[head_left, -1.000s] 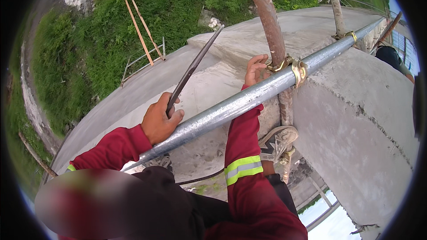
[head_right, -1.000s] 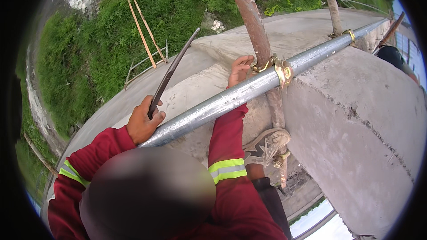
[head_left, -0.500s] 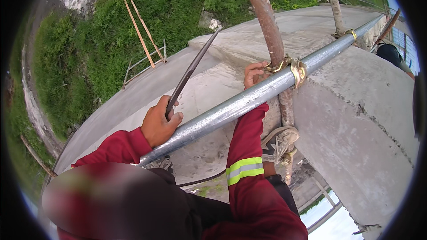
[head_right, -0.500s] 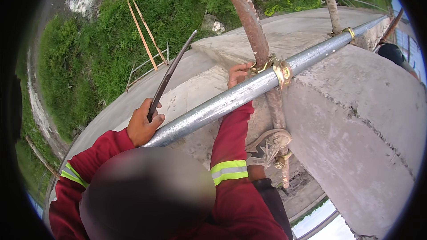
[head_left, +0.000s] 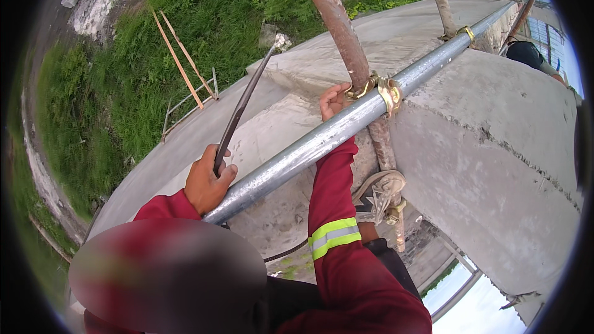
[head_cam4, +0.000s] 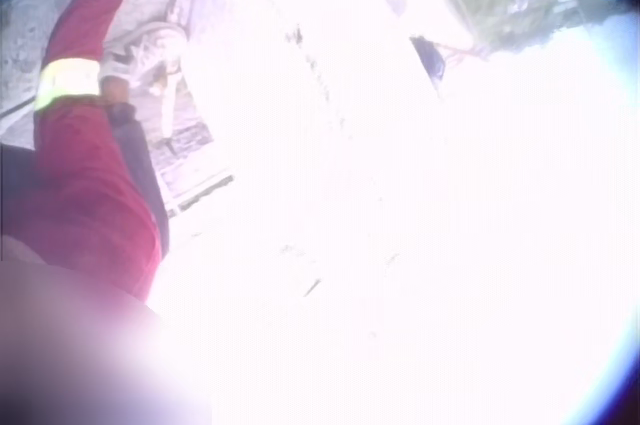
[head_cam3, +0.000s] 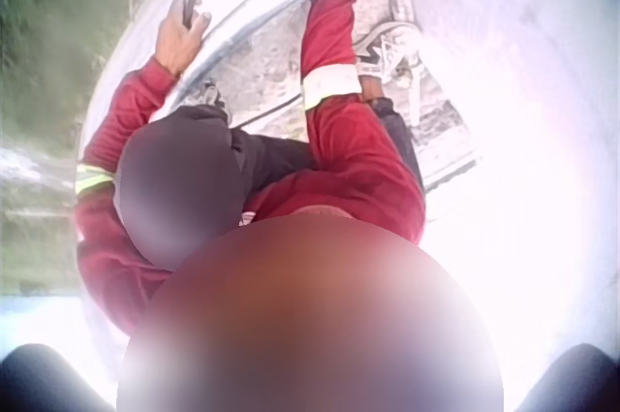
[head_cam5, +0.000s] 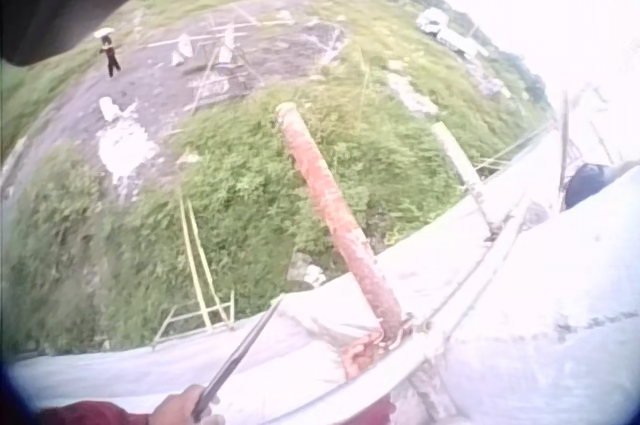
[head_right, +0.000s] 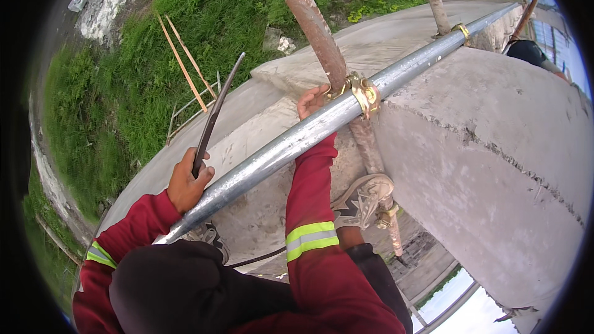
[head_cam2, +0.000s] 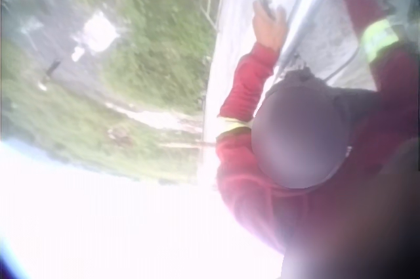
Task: The person uses a hammer to tighten metal clamps that secure scaffolding poles to a concrete structure. The person repeatedly strikes the clamps to ensure they are firmly attached.
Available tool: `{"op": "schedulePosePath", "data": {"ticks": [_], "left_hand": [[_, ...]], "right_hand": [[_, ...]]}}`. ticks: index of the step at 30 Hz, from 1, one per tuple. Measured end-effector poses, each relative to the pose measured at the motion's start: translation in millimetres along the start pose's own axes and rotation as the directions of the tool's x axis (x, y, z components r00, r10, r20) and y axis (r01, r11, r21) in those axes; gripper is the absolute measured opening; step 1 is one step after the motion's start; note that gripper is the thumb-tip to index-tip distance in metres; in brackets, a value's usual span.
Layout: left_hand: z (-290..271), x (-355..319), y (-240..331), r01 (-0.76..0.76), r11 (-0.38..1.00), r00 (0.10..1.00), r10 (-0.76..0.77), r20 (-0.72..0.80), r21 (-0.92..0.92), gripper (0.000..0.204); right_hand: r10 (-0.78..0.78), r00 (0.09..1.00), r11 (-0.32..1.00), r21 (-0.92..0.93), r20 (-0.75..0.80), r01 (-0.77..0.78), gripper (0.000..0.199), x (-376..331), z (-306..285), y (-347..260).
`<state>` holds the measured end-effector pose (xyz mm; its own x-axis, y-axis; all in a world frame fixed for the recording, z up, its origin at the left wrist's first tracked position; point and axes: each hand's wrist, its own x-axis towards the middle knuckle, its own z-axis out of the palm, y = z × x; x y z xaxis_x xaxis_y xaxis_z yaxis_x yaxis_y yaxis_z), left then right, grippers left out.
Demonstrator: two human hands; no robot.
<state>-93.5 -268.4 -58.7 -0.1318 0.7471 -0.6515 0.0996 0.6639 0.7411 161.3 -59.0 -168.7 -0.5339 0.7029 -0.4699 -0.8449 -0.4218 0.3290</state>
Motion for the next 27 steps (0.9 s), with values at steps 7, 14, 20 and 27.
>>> {"op": "schedulePosePath", "data": {"ticks": [7,14,20,27], "left_hand": [[1,1,-1,0.020,1.000,1.000,-0.020,0.006,-0.005,0.030],[0,1,1,-0.001,1.000,1.000,0.001,-0.004,0.007,0.030],[1,0,-1,-0.012,1.000,1.000,0.012,-0.021,0.012,0.031],[-1,-2,2,-0.035,0.999,0.999,0.036,-0.020,0.029,0.031]], "right_hand": [[-0.010,0.998,1.000,-0.025,0.055,0.012,0.029,-2,4,7],[-0.260,0.960,0.923,0.318,0.100,0.216,0.031,10,0,38],[-0.354,0.933,0.924,0.128,-0.066,0.359,0.028,7,-2,25],[-0.195,0.966,0.974,0.082,-0.171,0.212,0.026,1,-6,-3]]}}
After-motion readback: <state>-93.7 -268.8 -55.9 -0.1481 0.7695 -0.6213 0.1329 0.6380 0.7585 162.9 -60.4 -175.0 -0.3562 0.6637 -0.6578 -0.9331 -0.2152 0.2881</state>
